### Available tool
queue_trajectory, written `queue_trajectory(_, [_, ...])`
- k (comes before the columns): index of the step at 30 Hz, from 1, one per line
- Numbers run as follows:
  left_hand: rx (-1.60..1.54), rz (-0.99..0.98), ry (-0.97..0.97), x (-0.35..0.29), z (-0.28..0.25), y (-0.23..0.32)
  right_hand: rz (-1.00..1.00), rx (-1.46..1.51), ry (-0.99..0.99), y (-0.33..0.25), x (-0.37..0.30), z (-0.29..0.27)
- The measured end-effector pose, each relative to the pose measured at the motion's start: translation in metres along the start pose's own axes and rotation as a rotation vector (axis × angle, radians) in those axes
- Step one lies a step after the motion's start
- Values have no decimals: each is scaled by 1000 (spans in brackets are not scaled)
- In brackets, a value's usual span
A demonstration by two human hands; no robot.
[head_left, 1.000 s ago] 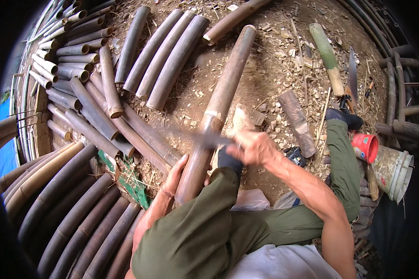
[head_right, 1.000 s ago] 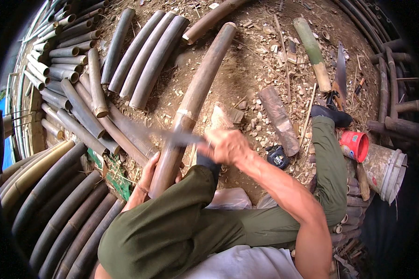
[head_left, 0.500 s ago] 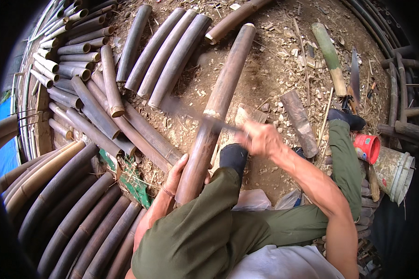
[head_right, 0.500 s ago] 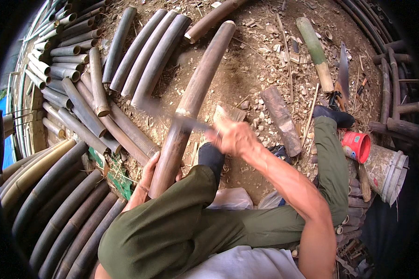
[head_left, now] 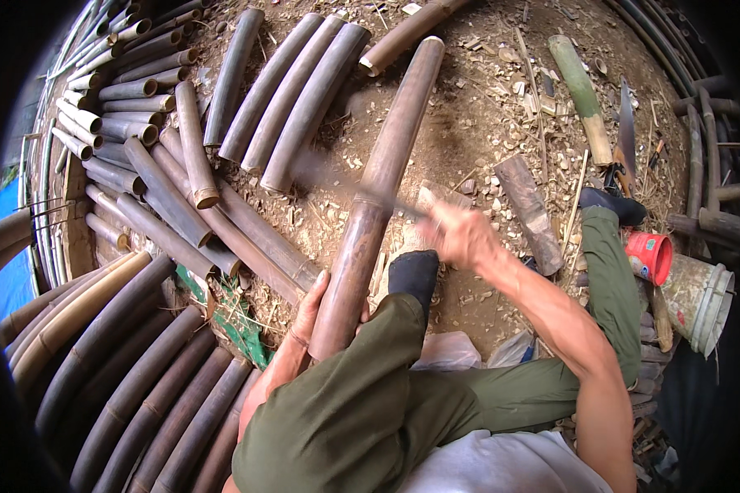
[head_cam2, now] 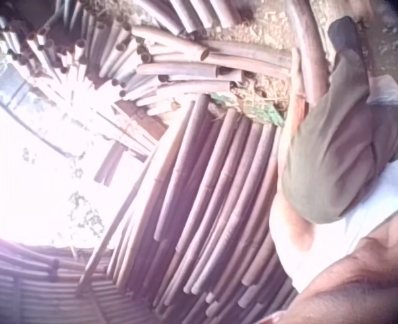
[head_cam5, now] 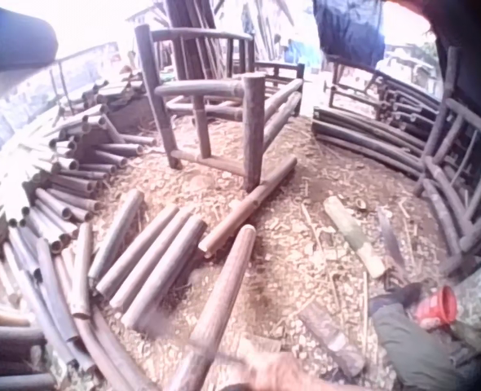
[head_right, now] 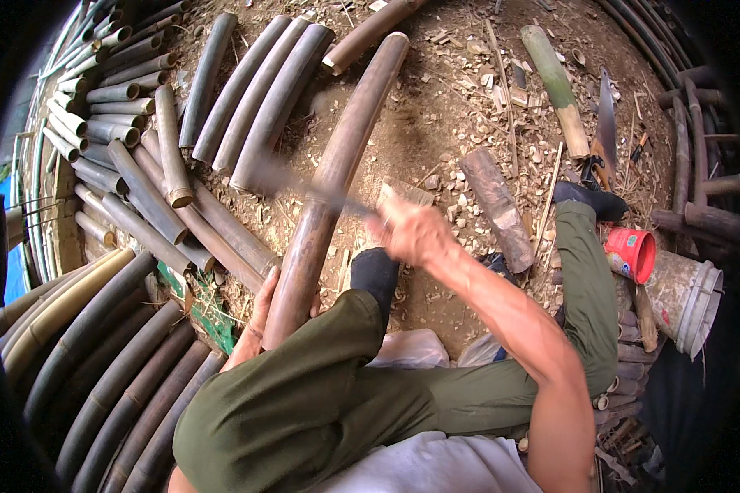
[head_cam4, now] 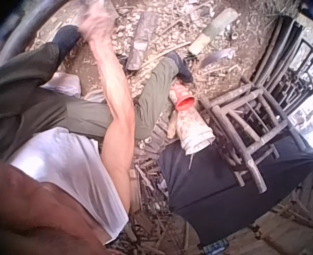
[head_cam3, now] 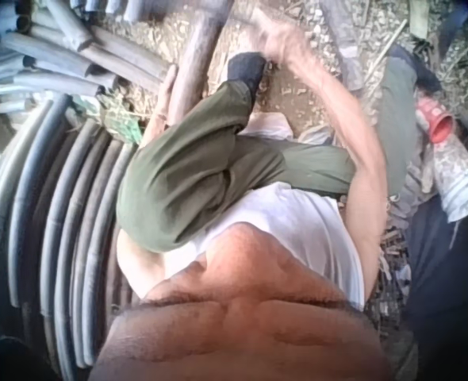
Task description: The person shaves a long bamboo pole using a large knife while sitting on the ground among other bamboo poles.
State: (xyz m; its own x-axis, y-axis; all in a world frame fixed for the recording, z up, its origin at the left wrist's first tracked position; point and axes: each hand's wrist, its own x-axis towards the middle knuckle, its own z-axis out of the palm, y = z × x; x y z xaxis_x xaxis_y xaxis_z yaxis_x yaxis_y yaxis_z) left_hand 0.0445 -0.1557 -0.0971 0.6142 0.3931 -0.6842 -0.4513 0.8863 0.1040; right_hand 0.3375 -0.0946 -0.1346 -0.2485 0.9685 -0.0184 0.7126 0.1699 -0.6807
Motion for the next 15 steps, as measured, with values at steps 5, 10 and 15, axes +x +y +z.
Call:
queue_trajectory(5, [50,-45,-31,4,11,8,58,-64,68,5,3,8])
queue_trajectory(10, [81,105,76,4,19,-1,-542,-18,143,-27,-5,6])
queue_trajectory(15, [-43,-9,33,6,-15,-3,316,25,-117,1,10,3])
